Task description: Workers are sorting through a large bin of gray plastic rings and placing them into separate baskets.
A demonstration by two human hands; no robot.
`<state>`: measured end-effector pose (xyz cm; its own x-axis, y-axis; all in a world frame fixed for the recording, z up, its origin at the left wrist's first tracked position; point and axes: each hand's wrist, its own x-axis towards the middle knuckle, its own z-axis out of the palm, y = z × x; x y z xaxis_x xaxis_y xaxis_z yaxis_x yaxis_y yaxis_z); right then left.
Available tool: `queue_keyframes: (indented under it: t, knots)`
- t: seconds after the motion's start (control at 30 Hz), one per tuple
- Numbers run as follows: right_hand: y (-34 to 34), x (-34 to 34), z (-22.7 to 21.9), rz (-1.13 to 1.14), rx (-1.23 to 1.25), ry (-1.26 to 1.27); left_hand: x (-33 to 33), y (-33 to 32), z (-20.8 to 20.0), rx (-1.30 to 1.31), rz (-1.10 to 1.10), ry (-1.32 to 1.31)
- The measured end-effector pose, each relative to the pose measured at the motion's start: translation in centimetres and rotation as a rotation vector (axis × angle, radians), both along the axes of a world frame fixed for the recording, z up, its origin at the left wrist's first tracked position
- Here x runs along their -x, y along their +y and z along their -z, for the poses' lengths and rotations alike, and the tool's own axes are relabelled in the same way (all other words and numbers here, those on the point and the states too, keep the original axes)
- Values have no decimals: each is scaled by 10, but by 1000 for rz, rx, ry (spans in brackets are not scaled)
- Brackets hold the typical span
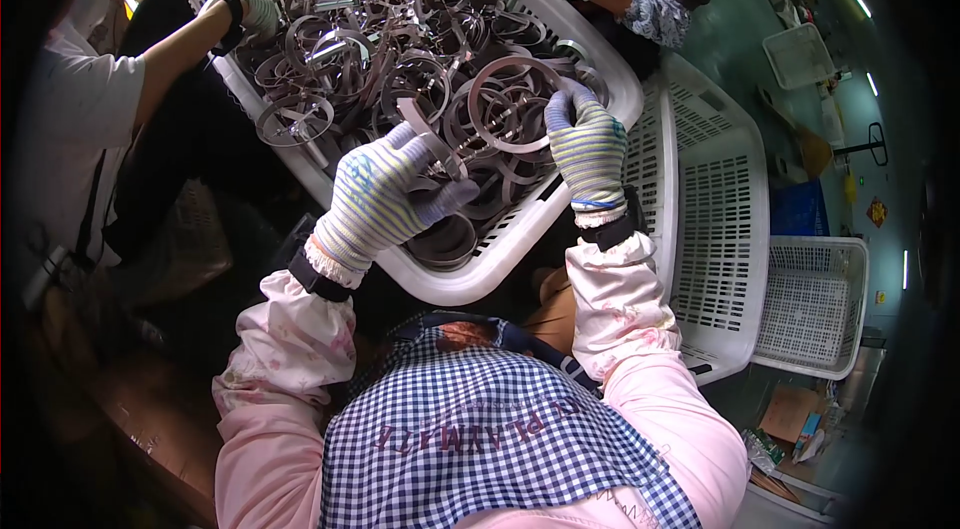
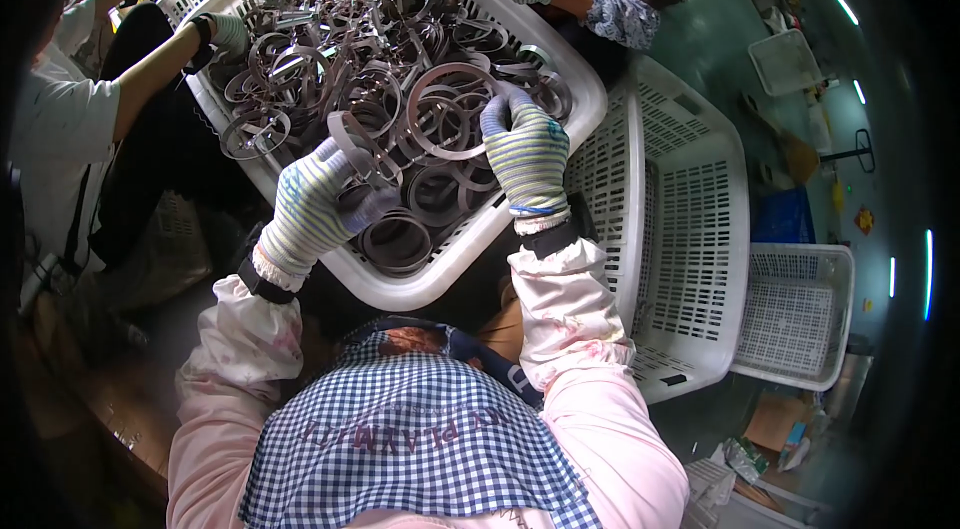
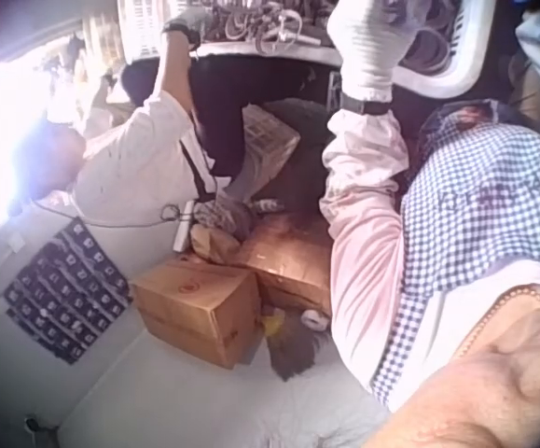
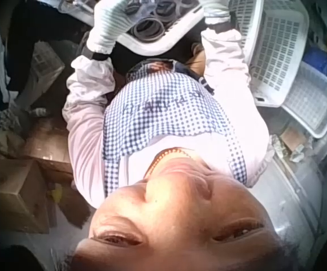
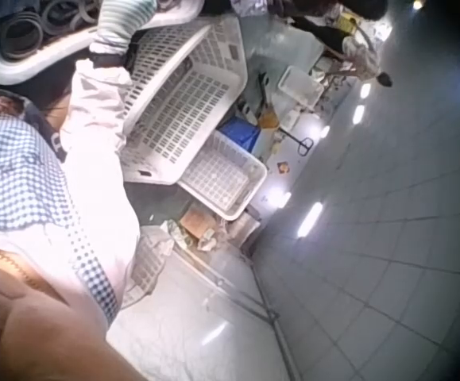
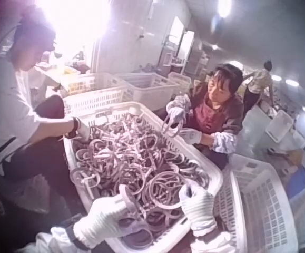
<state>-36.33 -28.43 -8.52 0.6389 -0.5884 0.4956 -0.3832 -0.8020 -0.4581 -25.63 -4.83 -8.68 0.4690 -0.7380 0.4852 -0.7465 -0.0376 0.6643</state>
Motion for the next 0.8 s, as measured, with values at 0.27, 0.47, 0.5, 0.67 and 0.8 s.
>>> queue_keyframes:
  t: [0.27, 0.47, 0.5, 0.67, 0.8]
  knots:
    - [16, 3, -9, -326, -438, -214, 0, -2, -9, -22, 138, 32]
    - [28, 7, -20, -414, -725, -242, -3, 2, -6, -65, 142, 251]
    - [28, 7, -20, -409, -754, -246, -4, 1, -5, -66, 143, 251]
    - [34, 11, -22, -405, -865, -277, -7, 0, -2, -54, 150, 260]
    - [50, 9, -26, -480, -761, -270, -4, 2, -3, -164, 131, 266]
